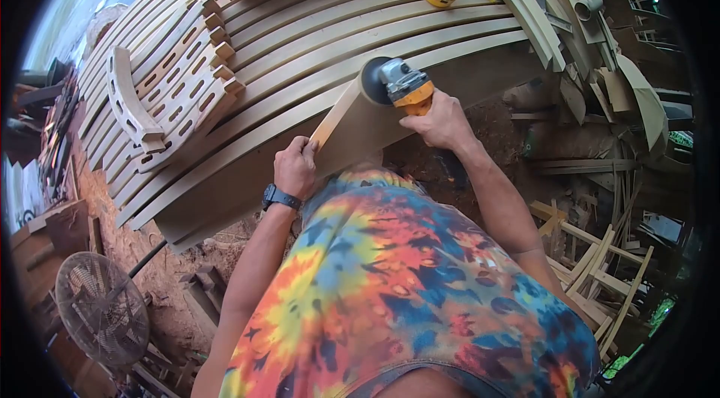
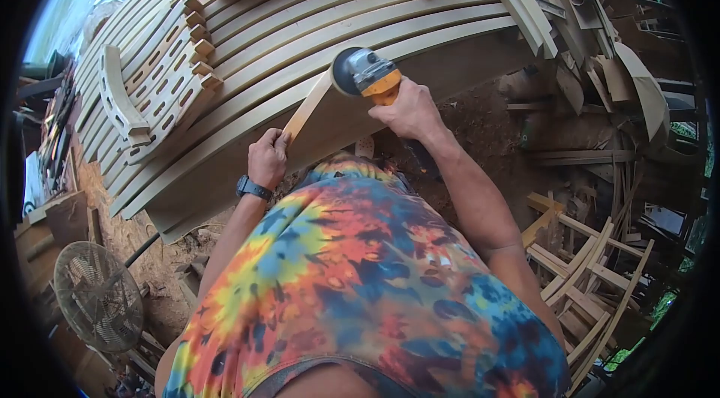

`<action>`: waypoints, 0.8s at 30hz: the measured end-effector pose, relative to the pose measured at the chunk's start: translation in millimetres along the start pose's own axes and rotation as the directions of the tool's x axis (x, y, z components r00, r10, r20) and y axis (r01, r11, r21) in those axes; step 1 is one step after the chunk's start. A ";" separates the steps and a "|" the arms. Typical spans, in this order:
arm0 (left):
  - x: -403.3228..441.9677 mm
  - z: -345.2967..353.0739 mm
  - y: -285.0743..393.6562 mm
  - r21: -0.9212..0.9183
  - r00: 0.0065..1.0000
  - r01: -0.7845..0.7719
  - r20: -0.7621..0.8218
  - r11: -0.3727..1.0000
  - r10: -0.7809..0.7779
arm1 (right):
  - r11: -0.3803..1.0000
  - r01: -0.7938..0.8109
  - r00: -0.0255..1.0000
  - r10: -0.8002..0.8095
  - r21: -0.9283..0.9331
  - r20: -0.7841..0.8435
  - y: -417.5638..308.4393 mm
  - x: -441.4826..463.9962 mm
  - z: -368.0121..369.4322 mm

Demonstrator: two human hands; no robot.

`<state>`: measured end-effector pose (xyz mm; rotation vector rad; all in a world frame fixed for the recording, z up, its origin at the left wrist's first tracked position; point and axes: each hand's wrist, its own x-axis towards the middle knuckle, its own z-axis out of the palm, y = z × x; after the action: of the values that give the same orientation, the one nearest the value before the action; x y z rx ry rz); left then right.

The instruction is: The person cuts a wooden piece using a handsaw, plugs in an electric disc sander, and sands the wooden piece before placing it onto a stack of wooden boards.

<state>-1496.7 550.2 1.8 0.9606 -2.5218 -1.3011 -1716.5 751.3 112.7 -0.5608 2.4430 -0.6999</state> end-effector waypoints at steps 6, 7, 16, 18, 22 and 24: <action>-9.5 -8.1 -2.9 -0.032 0.997 0.066 0.042 0.997 -0.065 | 0.998 -0.020 1.000 0.021 0.065 -0.007 7.8 -24.3 -3.0; -11.4 -9.7 -2.8 -0.051 0.994 0.095 0.060 0.994 -0.091 | 0.997 -0.024 1.000 0.024 0.068 -0.006 7.9 -29.3 0.6; -19.9 -26.3 -22.5 -0.300 0.936 0.246 0.319 0.922 -0.146 | 0.987 0.120 0.988 -0.130 0.104 0.086 -10.8 -48.3 33.1; -17.7 -28.8 -30.6 -0.341 0.903 0.340 0.379 0.876 -0.203 | 0.986 0.152 0.983 -0.159 0.074 0.094 -15.1 -48.3 39.0; -18.3 -26.7 -36.4 -0.460 0.870 0.444 0.426 0.769 -0.248 | 0.984 0.180 0.972 -0.178 0.000 0.152 -23.2 -45.0 52.0; -18.0 -26.8 -38.6 -0.459 0.838 0.499 0.471 0.735 -0.274 | 0.981 0.191 0.968 -0.183 -0.031 0.170 -25.2 -44.4 57.9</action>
<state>-1453.6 526.5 -8.7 1.2205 -1.9462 -2.3990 -1642.1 733.7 102.1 -0.8437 2.2751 -0.6429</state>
